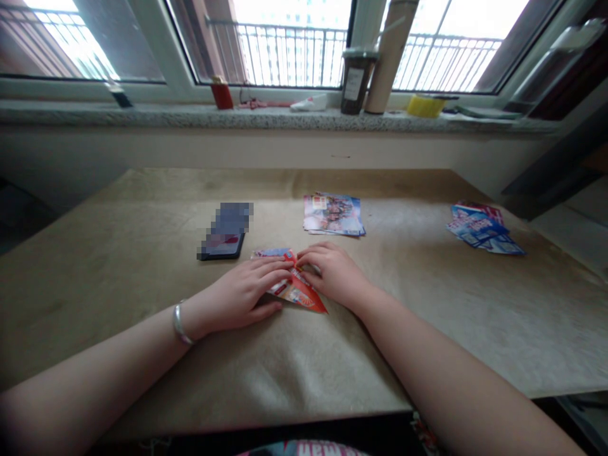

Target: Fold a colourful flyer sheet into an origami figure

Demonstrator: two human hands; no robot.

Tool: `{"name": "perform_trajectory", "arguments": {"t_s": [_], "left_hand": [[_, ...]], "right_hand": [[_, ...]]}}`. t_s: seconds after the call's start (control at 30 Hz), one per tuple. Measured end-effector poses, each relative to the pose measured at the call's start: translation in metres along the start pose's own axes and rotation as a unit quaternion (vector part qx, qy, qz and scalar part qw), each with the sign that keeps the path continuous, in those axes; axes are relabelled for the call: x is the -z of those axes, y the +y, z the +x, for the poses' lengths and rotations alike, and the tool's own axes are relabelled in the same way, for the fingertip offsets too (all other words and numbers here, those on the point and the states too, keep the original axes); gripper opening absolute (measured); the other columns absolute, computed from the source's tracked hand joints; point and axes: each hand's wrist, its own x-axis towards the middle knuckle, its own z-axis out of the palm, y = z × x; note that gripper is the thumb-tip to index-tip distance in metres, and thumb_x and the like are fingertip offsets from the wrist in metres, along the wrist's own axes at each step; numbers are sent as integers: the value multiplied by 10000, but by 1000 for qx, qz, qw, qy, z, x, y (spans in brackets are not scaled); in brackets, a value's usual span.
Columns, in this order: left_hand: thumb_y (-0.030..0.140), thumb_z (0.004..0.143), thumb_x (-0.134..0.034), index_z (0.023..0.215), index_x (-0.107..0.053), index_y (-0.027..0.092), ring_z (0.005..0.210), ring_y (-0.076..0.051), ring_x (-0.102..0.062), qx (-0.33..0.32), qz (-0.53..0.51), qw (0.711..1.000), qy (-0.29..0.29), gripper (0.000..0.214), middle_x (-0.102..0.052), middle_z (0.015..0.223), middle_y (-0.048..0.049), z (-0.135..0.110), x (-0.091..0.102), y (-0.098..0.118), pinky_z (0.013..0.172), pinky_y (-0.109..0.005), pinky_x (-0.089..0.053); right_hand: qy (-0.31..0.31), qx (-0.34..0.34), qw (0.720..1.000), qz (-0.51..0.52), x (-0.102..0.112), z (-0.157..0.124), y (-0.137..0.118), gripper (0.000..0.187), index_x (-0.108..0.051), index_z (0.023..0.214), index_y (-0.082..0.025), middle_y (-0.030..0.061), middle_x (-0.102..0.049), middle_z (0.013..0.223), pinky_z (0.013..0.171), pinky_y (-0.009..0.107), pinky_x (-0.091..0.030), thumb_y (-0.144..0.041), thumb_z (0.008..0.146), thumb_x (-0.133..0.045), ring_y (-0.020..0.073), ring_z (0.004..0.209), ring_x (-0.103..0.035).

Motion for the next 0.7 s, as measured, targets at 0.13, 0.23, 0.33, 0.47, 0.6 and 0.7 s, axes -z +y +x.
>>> {"name": "perform_trajectory", "arguments": {"t_s": [0.13, 0.23, 0.33, 0.47, 0.6, 0.7], "left_hand": [[427, 882, -532, 1258, -524, 220, 1230, -275, -439, 17, 20, 1000, -8, 429, -506, 1342, -83, -1, 3, 3, 1049, -461, -349], [441, 932, -438, 1249, -549, 232, 1163, -261, -466, 30, 12, 999, -14, 395, -538, 1290, -69, 1, 7, 8, 1017, -446, -373], [360, 967, -361, 1258, -551, 238, 1166, -242, -454, 49, -4, 999, -15, 368, -543, 1275, -57, 2, 10, 12, 1038, -434, -345], [339, 962, -371, 1252, -561, 245, 1187, -239, -442, 63, -25, 997, -22, 359, -545, 1267, -52, 2, 11, 10, 1045, -433, -331], [372, 960, -396, 1188, -609, 251, 1122, -227, -483, 41, -25, 999, -15, 334, -590, 1186, -49, 3, 11, 3, 1009, -413, -363], [338, 954, -423, 1116, -641, 250, 1043, -211, -519, 41, -1, 999, 7, 286, -615, 1115, -47, 3, 10, 2, 968, -407, -394]], "right_hand": [[-18, 1, 1000, -22, 6, -2, -6, 109, -701, 891, -206, 35, -700, 1007, 898, 362, -465, -229, 814, -627, 197, 961, -584], [-22, 12, 999, -48, 8, -1, -8, 130, -706, 917, -204, 41, -699, 984, 880, 355, -460, -220, 832, -609, 203, 946, -568], [-25, 28, 996, -78, 8, 2, -8, 155, -706, 943, -200, 50, -694, 962, 860, 356, -457, -204, 845, -586, 210, 923, -557], [-30, 48, 992, -110, 7, 5, -6, 170, -700, 962, -197, 59, -683, 955, 844, 351, -446, -205, 857, -568, 213, 908, -544], [-26, 54, 989, -135, 5, 5, -6, 177, -688, 983, -192, 68, -676, 956, 840, 343, -427, -217, 881, -545, 212, 915, -533], [-24, 58, 985, -162, 4, 6, -7, 174, -683, 965, -208, 56, -676, 940, 848, 352, -404, -248, 901, -526, 213, 924, -528]]}}
